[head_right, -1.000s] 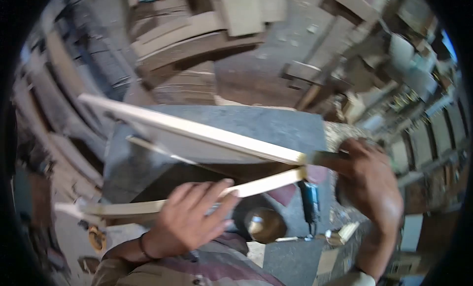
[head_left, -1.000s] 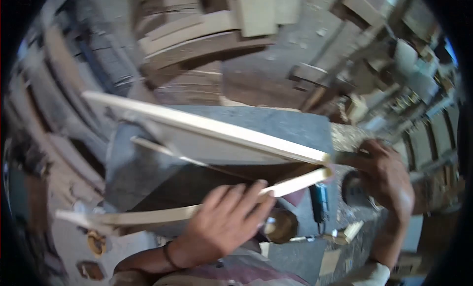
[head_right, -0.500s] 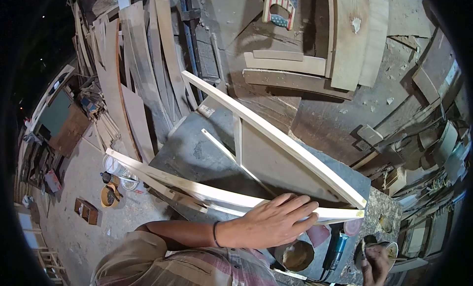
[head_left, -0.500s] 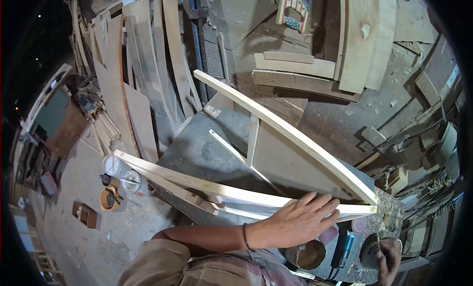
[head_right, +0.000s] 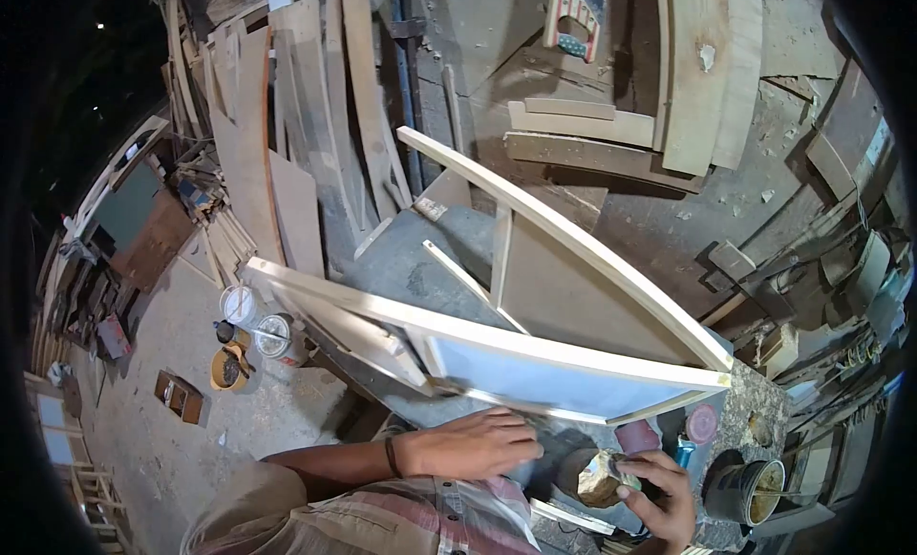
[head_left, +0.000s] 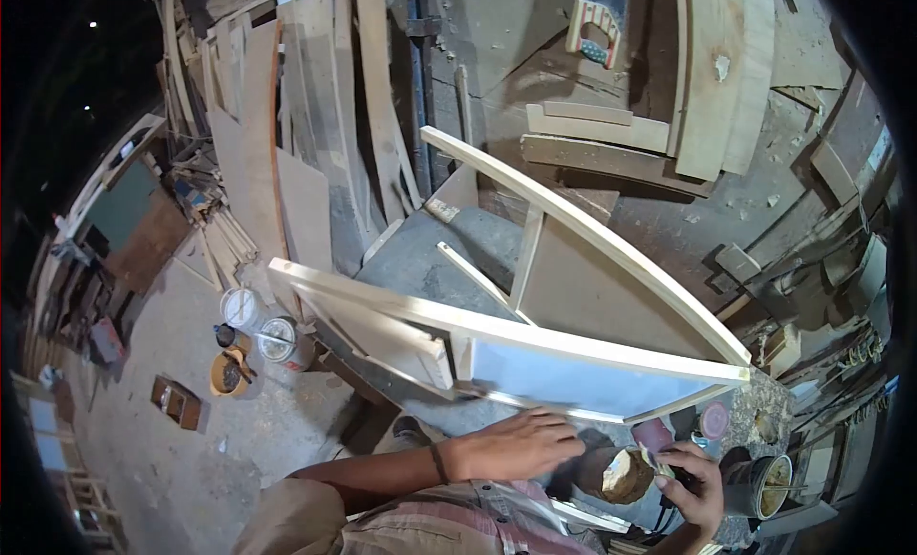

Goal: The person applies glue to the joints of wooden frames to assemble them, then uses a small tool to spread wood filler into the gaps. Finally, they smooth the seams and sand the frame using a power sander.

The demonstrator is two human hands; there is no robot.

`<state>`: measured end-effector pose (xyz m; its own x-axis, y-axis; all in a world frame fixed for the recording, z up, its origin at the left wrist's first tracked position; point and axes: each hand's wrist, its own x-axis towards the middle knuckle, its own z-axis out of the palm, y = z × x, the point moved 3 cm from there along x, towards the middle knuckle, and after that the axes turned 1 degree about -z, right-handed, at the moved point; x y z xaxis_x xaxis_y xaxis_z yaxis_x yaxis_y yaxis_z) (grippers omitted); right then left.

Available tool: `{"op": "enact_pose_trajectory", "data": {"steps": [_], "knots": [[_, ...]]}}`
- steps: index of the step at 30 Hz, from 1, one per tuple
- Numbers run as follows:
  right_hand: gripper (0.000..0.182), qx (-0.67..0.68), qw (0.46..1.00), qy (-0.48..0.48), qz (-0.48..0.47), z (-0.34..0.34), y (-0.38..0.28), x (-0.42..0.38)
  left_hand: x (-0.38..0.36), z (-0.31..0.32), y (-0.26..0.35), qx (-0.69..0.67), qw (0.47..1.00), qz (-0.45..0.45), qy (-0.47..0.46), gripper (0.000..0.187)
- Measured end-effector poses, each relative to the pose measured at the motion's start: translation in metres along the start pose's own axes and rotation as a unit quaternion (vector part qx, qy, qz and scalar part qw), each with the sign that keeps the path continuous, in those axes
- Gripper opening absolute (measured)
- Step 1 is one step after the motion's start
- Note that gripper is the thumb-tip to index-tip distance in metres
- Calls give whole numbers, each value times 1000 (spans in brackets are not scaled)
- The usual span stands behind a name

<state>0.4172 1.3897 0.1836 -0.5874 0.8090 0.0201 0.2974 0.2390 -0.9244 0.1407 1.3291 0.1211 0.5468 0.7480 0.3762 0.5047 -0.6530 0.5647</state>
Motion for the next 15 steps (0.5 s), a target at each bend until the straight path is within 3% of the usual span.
{"op": "enact_pose_trajectory", "data": {"steps": [2,3,9,12,14,15], "knots": [[31,3,1000,-13,-13,15,1,4,-30,0,-1,45,996,-71,25,18],[32,-16,999,-35,-26,22,-3,4,-45,-1,0,34,994,-101,-27,18],[34,-53,995,-73,-52,80,-12,-11,-119,-6,15,3,983,-170,-74,19],[34,-115,990,-60,-61,109,-5,-22,-166,-8,26,5,985,-174,-7,17],[30,22,998,-10,-57,138,-12,-27,-200,-17,42,-12,981,-193,30,18],[29,109,994,19,-8,154,-9,-29,-218,-21,50,-29,975,-211,66,19]]}}
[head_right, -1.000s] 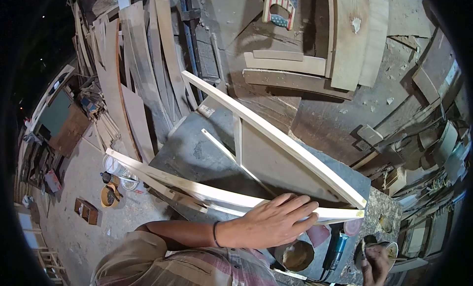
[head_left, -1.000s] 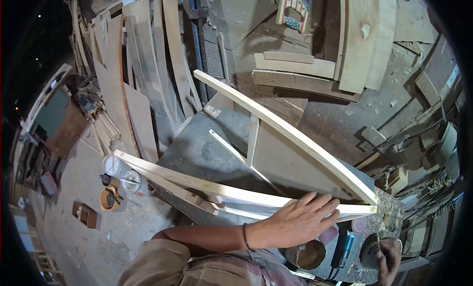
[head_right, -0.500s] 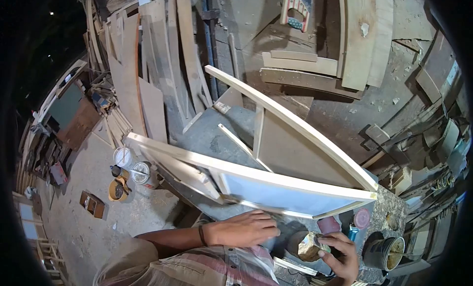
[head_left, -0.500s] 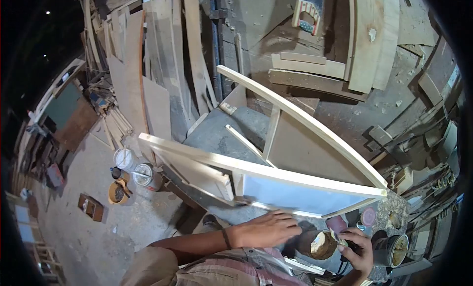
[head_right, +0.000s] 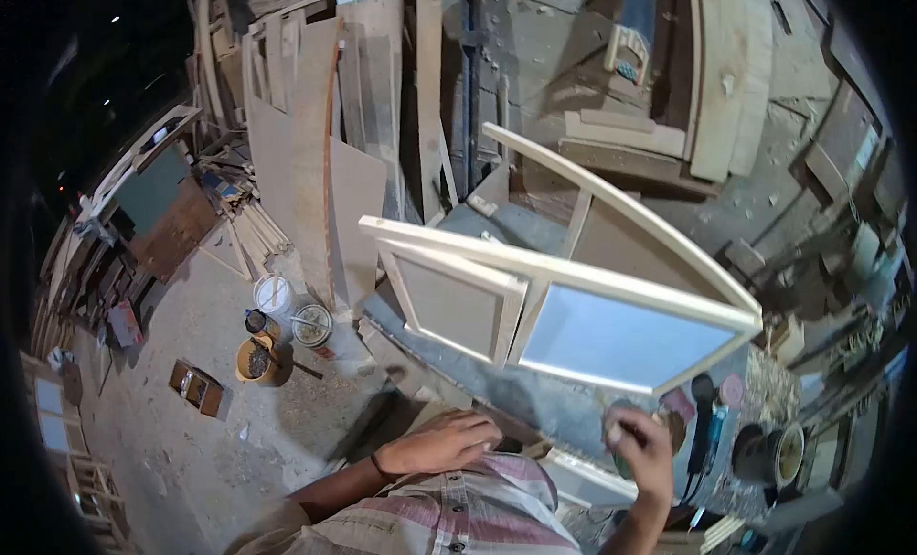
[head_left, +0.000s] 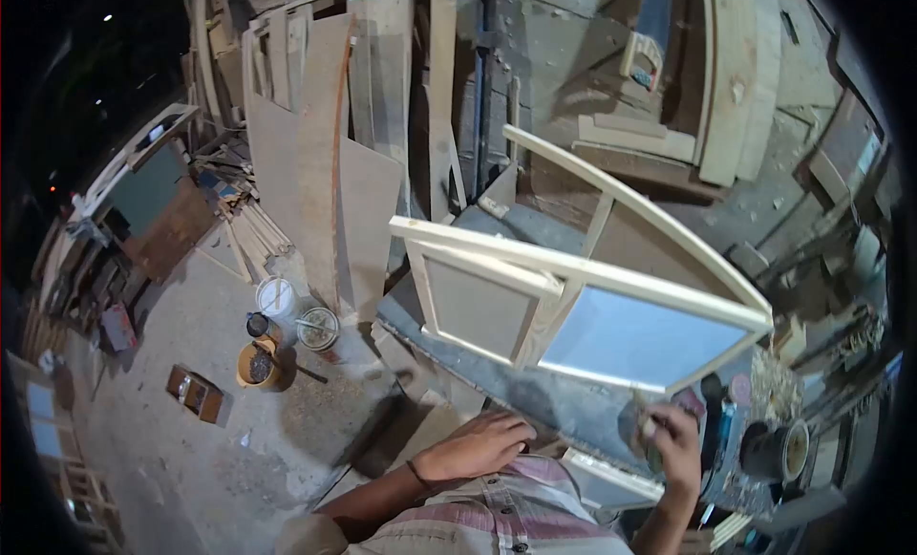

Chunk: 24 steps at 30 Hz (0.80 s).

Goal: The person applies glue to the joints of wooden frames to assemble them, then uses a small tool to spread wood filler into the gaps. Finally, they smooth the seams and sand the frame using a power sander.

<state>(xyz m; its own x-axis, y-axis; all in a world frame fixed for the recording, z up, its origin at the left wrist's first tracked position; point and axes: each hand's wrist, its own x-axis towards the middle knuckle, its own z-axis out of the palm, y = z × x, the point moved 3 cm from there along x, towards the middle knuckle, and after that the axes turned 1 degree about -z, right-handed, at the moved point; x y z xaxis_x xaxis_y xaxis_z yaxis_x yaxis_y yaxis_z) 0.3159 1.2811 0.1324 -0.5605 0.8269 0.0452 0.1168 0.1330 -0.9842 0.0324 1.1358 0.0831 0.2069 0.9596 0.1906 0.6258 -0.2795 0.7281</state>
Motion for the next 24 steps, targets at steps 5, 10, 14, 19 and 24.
{"op": "enact_pose_trajectory", "data": {"steps": [5,10,14,19,24], "knots": [[32,245,962,73,99,66,-11,-18,-89,6,-28,-37,996,-65,-46,25],[34,261,960,52,90,91,-31,-52,-140,54,-86,-168,963,-194,-79,26],[33,249,964,48,81,93,-37,-79,-180,110,-166,-227,938,-252,-76,27],[37,168,974,33,149,69,-11,-109,-292,192,-307,-224,889,-383,-109,27],[39,194,964,125,129,2,33,-149,-153,203,-325,-253,913,-294,-126,27]]}}
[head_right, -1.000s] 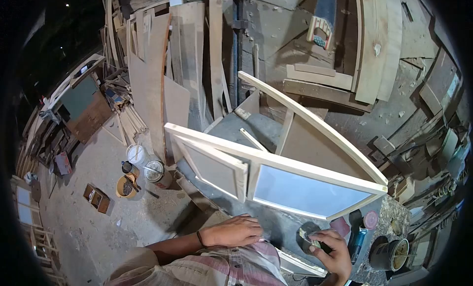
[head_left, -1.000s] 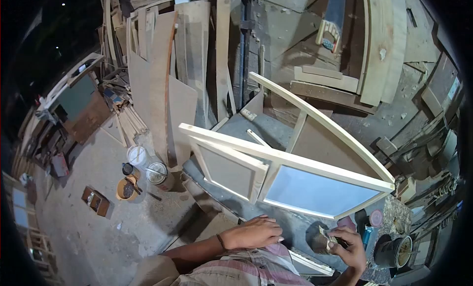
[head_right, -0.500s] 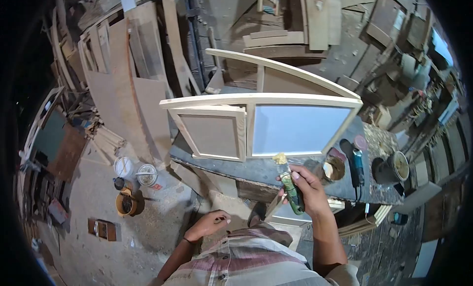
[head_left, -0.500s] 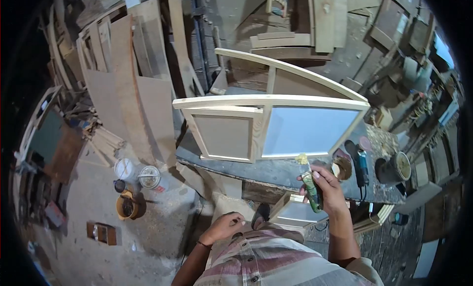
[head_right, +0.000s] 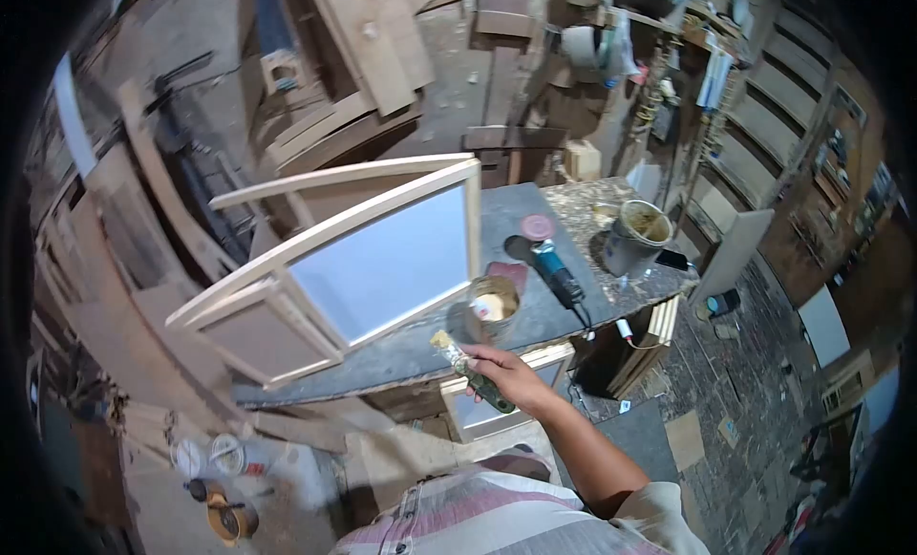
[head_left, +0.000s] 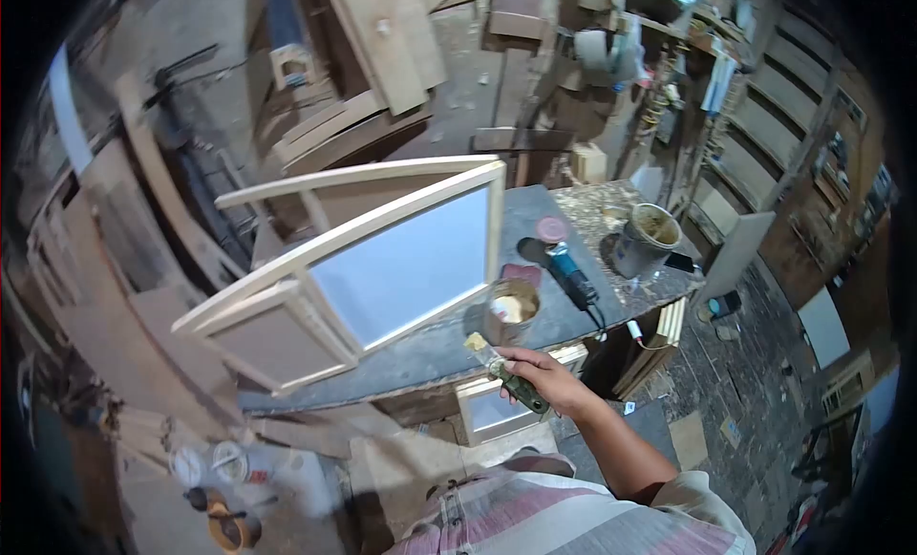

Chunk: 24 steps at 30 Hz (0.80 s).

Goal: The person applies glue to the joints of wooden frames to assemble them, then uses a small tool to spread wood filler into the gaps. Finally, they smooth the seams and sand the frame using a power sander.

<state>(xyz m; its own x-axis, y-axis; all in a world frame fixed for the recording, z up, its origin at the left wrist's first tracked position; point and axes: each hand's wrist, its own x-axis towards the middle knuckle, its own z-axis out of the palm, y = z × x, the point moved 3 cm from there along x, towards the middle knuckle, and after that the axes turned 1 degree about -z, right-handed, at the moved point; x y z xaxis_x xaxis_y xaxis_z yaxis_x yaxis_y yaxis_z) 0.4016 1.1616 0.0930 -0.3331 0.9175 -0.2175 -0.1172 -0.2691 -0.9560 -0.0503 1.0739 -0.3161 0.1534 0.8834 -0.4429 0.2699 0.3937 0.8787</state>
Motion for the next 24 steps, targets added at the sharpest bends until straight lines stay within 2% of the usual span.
{"op": "enact_pose_trajectory", "data": {"steps": [3,7,8,9,10,11,12,14,17,20,24], "knots": [[42,63,994,82,26,-72,-2,-16,16,33,5,-51,998,14,17,26],[40,142,989,45,7,-151,-23,-33,-18,102,-9,-141,985,10,101,26],[40,133,991,28,11,-168,-29,-34,3,135,116,83,977,9,196,25],[40,125,992,12,15,-184,-35,-35,8,171,261,80,976,85,182,24],[40,131,991,0,26,-197,-39,-38,26,206,332,-100,976,130,140,24],[39,120,992,-16,21,-209,-45,-40,32,237,401,-151,970,161,99,25],[39,109,994,-30,11,-222,-53,-38,25,269,472,-157,971,176,34,26],[39,104,994,-40,10,-244,-63,-38,25,318,541,-132,966,218,-42,27],[38,109,993,-46,6,-271,-70,-41,33,364,583,-135,958,242,-67,27],[37,85,994,-67,3,-290,-77,-43,43,388,594,-54,963,258,-56,24],[37,84,994,-72,0,-308,-73,-43,56,410,590,-73,966,246,-39,20]]}}
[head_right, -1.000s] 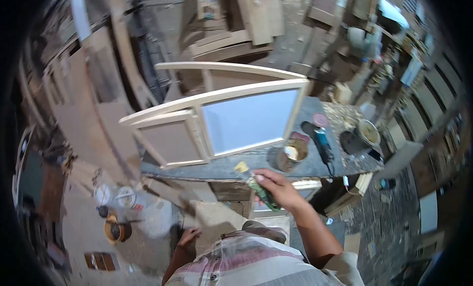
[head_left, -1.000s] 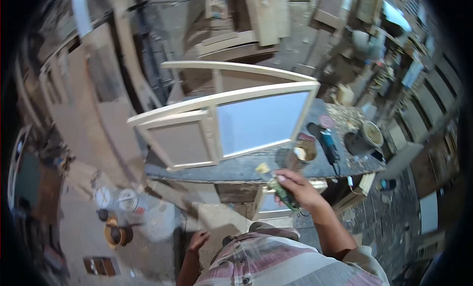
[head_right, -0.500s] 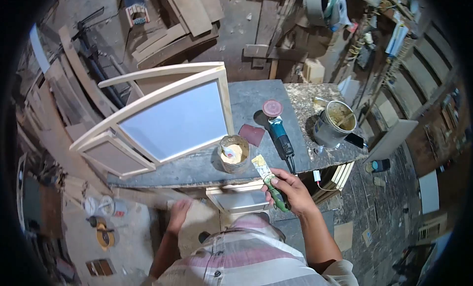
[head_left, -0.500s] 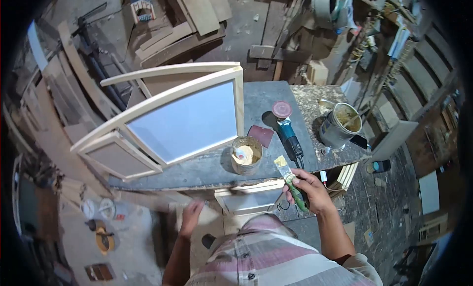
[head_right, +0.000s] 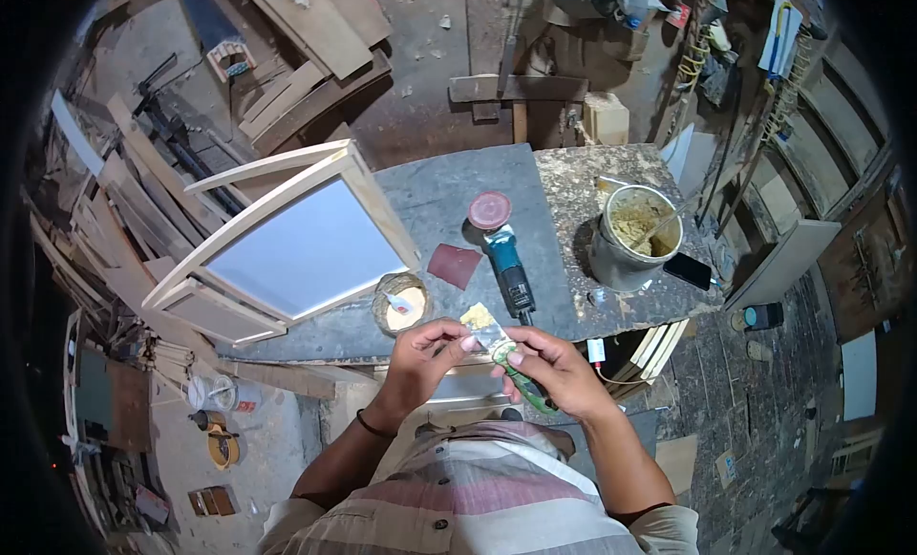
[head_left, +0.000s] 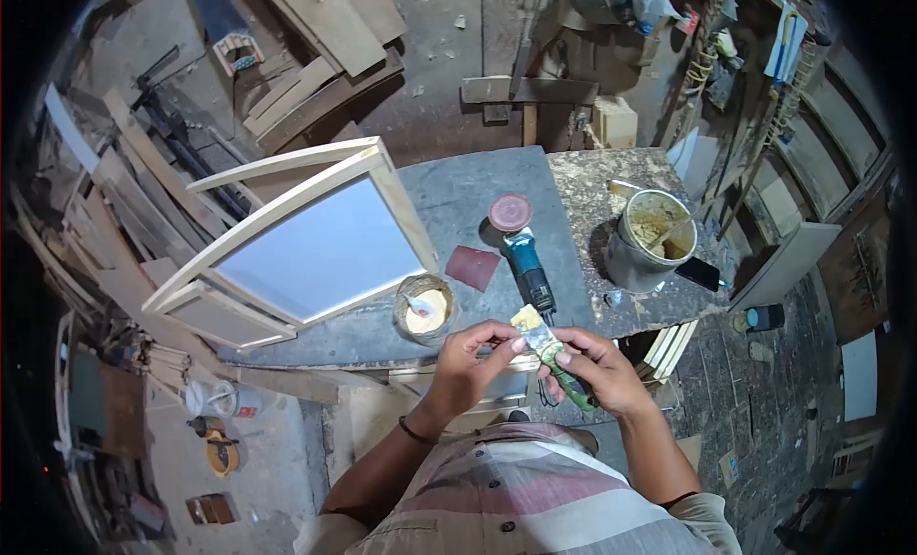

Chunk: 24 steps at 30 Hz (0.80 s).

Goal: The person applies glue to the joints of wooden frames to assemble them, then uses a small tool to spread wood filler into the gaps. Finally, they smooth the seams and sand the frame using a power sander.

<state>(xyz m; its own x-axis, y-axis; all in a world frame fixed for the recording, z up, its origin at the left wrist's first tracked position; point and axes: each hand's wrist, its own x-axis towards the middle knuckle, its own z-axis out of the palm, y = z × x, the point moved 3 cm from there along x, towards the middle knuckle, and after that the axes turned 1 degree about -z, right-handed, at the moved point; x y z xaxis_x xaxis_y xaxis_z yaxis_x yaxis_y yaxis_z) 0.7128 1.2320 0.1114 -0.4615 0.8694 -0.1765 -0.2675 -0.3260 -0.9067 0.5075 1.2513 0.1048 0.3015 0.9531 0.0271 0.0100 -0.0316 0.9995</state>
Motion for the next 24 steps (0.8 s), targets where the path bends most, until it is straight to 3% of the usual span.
{"op": "enact_pose_trajectory", "data": {"steps": [3,5,7,8,9,10,12,14,15,17,19,21,23,24], "knots": [[37,-17,1000,13,-15,-18,1,0,-4,1,-10,5,1000,0,26,16],[41,-138,985,93,-34,-48,-17,1,-16,-11,-15,131,989,17,58,12],[41,-301,930,188,-97,-97,-44,6,-36,-31,-33,170,981,8,93,11],[40,-316,919,181,-151,-136,-53,15,-51,-44,-47,212,969,-4,123,11],[39,-404,873,235,-138,-179,-61,20,-69,-56,-66,213,967,-9,137,11],[38,-484,819,243,-189,-208,-76,33,-89,-70,-93,241,953,-64,172,12],[35,-566,763,281,-138,-252,-97,58,-141,-95,-153,265,929,-130,225,14],[35,-685,673,272,-63,-292,-94,90,-204,-115,-218,252,898,-204,296,17],[32,-724,651,230,-14,-310,-87,107,-238,-120,-245,261,878,-259,307,18],[28,-710,666,227,-25,-342,-63,134,-313,-123,-293,301,831,-339,322,23],[27,-835,529,113,100,-368,-39,165,-391,-112,-334,311,790,-400,344,34],[29,-939,295,-156,84,-474,19,208,-473,-95,-380,249,759,-487,352,42],[28,-862,488,65,120,-498,31,209,-516,-75,-391,199,735,-539,359,43],[28,-857,495,67,125,-514,35,209,-528,-59,-381,131,715,-581,365,43]]}}
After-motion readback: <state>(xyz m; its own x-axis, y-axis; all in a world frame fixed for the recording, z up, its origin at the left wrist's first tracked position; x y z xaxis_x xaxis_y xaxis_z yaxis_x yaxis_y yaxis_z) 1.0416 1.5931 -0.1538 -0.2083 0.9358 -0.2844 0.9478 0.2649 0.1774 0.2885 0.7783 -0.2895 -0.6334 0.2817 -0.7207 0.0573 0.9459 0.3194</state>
